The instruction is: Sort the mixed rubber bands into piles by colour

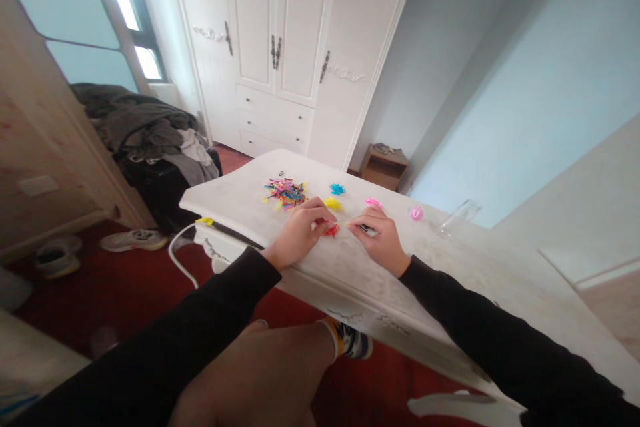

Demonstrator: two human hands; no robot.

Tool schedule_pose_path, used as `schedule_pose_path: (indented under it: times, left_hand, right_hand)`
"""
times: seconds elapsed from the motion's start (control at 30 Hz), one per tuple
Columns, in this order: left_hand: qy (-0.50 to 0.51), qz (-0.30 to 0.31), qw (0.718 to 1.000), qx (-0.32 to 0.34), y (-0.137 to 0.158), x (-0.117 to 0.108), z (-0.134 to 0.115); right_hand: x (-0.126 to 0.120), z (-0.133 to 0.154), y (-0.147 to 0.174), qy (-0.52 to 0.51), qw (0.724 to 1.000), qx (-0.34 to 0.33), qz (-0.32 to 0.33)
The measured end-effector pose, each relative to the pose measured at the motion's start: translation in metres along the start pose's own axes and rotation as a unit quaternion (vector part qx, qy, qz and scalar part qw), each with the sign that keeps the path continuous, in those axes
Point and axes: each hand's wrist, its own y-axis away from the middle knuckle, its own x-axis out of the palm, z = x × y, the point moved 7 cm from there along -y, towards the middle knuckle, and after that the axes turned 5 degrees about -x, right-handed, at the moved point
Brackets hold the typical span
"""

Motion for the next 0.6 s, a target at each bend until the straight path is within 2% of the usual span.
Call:
schedule_pose_path:
  times: [0.23,0.43,0.6]
  left_hand:
    - [0.023,-0.068,0.995,-0.067,-0.002,-0.017,0.038]
    - [0.030,-0.059,0.996,-0.064,-0.003,-0.012,0.041]
    - [0.005,-0.051,0.997,-0.057,-0.003,-0.011,0.039]
  right_hand:
    - [-0.011,-0.020,-0.007,0.096,0.995,0.039,-0.006]
    - [0.001,-0.058,-0.033,0.211,0.964,0.127,0.103]
    - [0.022,-0.070,-0.054,0.262,0.934,0.183,0.158]
